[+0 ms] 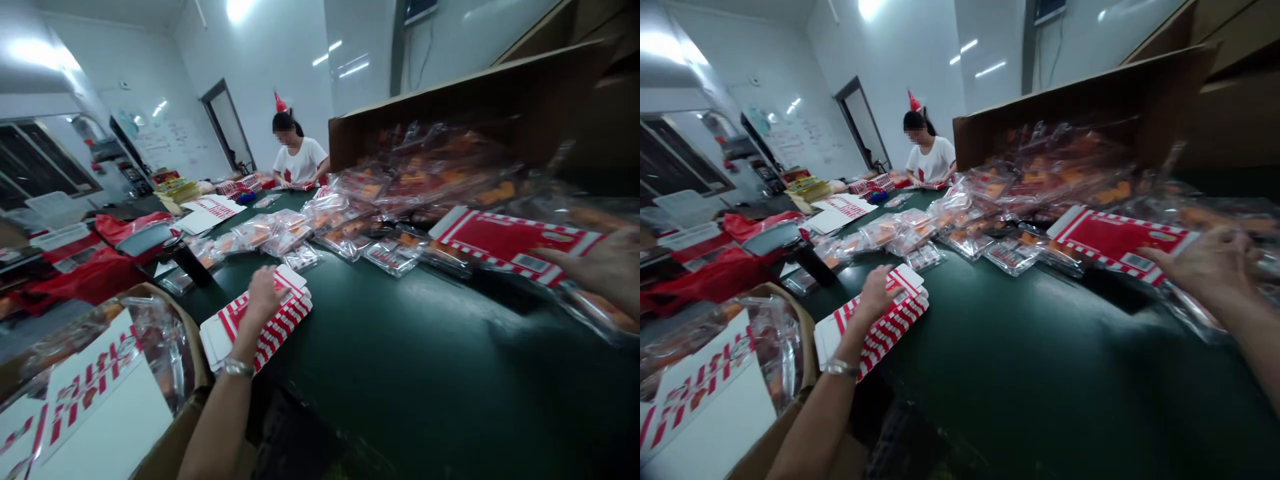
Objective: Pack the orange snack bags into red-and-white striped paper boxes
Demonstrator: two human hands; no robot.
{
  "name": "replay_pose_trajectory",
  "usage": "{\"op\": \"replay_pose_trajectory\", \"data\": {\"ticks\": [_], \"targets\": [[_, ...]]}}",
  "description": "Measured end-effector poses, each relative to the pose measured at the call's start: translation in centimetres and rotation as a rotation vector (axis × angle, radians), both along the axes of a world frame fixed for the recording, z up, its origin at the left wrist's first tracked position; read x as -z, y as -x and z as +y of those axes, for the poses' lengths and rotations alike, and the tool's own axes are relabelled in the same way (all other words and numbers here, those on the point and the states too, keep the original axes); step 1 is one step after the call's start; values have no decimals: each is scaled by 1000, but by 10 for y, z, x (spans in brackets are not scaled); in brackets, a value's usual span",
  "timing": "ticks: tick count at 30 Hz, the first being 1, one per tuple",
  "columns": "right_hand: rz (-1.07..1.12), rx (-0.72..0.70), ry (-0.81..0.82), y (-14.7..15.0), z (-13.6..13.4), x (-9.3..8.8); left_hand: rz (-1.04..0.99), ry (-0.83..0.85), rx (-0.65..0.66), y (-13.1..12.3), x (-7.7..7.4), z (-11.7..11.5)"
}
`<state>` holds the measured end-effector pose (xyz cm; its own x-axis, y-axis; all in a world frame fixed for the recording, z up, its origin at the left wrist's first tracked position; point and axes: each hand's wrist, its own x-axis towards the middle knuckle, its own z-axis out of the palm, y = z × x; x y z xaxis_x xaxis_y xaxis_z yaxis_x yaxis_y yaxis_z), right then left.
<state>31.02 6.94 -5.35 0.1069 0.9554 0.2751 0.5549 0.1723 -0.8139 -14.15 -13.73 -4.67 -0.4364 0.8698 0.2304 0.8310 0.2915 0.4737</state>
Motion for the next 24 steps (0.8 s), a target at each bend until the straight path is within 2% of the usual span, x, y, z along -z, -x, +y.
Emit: {"op": "replay_pose_trajectory", "data": {"ticks": [2,4,6,8,10,12,14,15,17,19,22,24], "targets": [[-176,26,-182,10,-8,15,-37,83,-127,47,-5,6],[-341,-54,-302,32,-31,31,-87,147,-157,72,-7,12],[-410,-213,-322,63,-60,46,-126,154,-143,78,-7,18],[-401,-310,-297,93,-90,57,-157,89,-124,71,-13,21],[-370,-385,-262,119,-118,59,-210,-10,-79,55,-25,24],[-263,-497,-151,139,-144,51,-308,-97,22,27,-38,28],[11,-649,42,152,-166,35,-443,-148,169,-10,-43,30],[181,-698,133,154,-175,26,-513,-162,243,-32,-40,30],[456,-702,252,149,-189,8,-630,-177,357,-74,-25,26],[498,-635,297,129,-199,-4,-703,-180,419,-109,-1,15],[288,-639,351,87,-212,-13,-730,-255,419,-141,30,-6],[71,-682,322,67,-224,-17,-690,-363,456,-156,41,-20]]}}
